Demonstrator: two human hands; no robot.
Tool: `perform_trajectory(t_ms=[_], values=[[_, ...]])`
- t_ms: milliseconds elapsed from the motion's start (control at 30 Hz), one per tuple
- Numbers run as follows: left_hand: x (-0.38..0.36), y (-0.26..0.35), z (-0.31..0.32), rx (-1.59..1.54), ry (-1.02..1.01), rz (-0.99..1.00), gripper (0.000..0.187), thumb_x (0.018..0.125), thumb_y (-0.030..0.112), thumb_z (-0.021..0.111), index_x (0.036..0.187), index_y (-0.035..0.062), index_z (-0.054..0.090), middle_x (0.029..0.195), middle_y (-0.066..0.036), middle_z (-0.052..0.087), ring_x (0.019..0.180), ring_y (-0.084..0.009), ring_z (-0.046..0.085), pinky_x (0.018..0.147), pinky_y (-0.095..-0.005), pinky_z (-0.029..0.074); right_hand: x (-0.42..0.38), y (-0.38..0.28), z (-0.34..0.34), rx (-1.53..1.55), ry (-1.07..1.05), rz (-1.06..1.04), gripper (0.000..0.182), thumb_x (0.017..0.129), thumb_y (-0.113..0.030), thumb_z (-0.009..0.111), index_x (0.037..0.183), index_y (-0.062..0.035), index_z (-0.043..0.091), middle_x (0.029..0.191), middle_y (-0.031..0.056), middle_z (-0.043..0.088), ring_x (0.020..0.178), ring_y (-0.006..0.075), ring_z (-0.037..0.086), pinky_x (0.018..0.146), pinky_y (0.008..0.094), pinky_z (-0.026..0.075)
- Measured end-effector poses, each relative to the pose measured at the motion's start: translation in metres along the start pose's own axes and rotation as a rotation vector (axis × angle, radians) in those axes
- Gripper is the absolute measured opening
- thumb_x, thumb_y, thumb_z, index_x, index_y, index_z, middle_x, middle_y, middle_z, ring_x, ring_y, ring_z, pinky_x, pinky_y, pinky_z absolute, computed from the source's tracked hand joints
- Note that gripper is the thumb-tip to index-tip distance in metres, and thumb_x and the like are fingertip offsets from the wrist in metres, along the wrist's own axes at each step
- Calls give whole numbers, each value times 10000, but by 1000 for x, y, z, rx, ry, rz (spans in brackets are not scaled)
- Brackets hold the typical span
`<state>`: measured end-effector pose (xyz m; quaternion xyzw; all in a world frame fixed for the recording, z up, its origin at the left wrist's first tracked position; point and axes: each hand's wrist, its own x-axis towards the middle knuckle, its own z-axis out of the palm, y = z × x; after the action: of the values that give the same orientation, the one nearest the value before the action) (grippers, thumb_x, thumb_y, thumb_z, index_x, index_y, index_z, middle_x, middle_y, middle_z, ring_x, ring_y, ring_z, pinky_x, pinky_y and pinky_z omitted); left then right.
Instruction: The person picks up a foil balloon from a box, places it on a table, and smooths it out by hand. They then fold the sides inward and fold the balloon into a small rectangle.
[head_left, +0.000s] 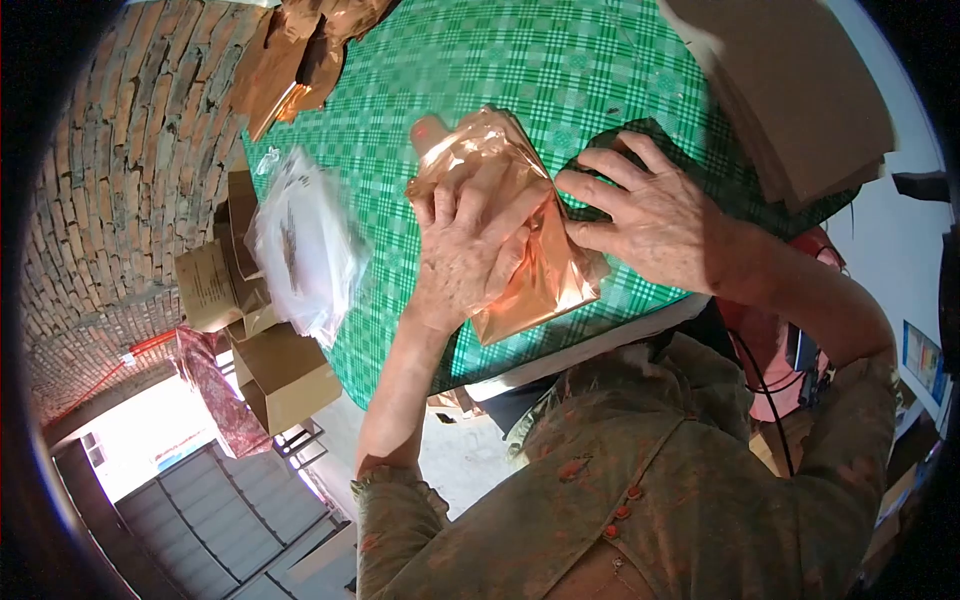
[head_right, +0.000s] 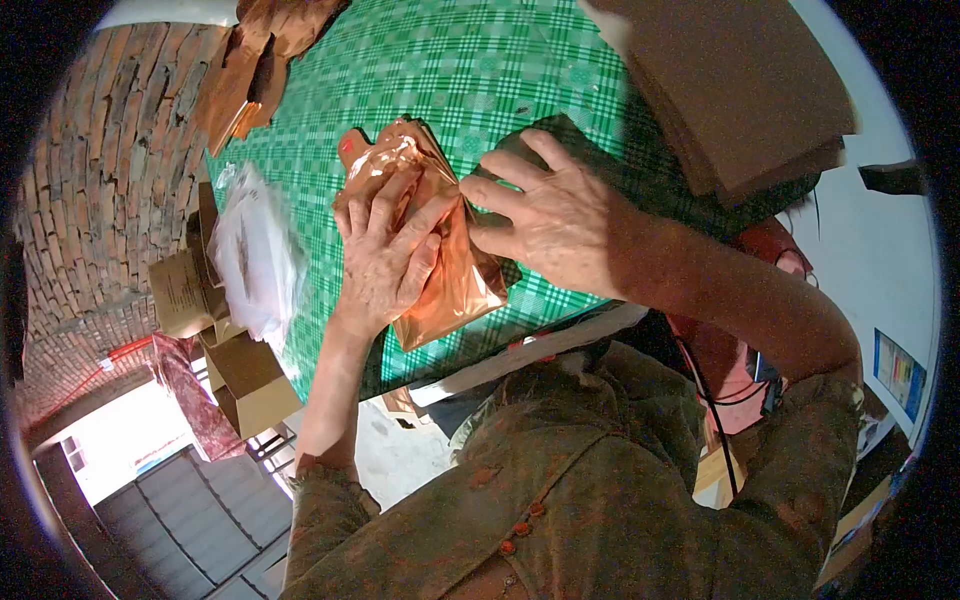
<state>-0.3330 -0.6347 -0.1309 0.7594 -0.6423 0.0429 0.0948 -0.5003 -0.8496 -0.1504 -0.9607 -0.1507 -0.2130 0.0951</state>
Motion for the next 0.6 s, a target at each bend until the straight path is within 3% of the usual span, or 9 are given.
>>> perform_trajectory(t_ms=[300,600], values=[[-1,-1,1,-11,22,0,432,1048,380,517,1426,257,686,1532,-121,500,1363,-374,438,1153,-563,276,-6,2,6,-10,74,-45,313,817,-210,715,1121,-142,749,1379,85,610,1305,291,533,1105,505,408],[-3,0,2,14,36,1,416,1038,359,548,1425,285,681,1504,-111,517,1364,-364,437,1151,-545,282,-18,-13,-5,111,26,-52,267,834,-167,719,1088,-98,764,1448,98,595,1387,326,501,1179,561,379]])
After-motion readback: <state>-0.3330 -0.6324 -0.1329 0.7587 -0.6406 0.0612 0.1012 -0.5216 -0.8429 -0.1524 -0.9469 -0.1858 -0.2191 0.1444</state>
